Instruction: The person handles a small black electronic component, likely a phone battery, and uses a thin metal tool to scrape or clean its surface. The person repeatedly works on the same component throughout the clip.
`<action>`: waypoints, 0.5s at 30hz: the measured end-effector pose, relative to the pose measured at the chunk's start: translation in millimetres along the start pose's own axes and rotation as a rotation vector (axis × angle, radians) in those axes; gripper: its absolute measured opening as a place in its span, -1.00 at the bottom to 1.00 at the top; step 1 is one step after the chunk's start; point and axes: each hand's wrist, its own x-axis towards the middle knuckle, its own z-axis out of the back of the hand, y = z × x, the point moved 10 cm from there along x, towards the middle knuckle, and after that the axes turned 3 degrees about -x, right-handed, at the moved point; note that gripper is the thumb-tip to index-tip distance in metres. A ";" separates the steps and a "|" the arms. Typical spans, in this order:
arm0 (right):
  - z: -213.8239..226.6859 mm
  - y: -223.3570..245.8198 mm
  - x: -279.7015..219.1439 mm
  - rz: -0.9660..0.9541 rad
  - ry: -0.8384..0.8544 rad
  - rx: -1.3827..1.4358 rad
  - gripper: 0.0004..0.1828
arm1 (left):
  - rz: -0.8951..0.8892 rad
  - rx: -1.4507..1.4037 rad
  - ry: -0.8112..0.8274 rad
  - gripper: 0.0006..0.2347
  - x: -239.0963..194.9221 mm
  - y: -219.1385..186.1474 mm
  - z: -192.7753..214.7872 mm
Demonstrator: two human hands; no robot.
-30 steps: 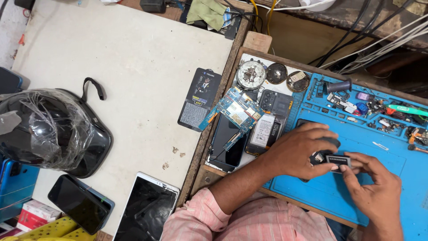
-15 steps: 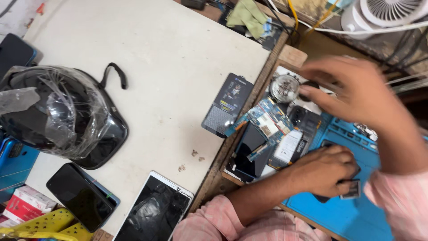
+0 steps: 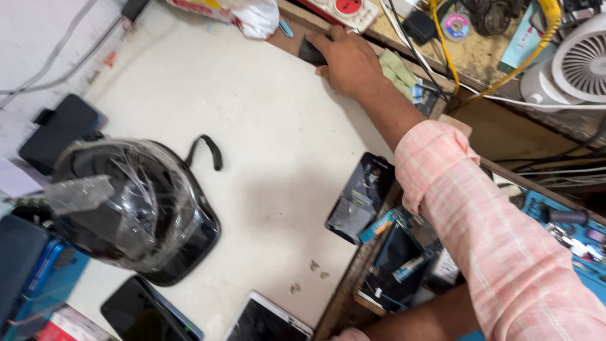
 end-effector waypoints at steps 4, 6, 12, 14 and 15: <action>-15.4 -14.0 11.2 -0.058 0.036 0.012 -0.47 | -0.002 0.008 0.017 -0.68 -11.5 11.0 6.3; 2.9 -17.0 13.1 0.047 -0.148 0.034 -0.46 | -0.016 0.006 0.011 -0.67 -8.4 10.5 4.4; 13.2 -124.1 12.4 -0.456 -0.330 0.521 -0.57 | -0.038 -0.003 -0.005 -0.65 -4.5 8.6 -3.8; 22.1 -133.0 17.4 -0.354 -0.307 0.417 -0.65 | -0.047 -0.009 0.000 -0.64 -3.7 5.2 -9.3; 31.2 -125.2 21.6 -0.196 -0.304 0.267 -0.68 | -0.048 -0.011 -0.003 -0.63 -1.4 5.6 -9.9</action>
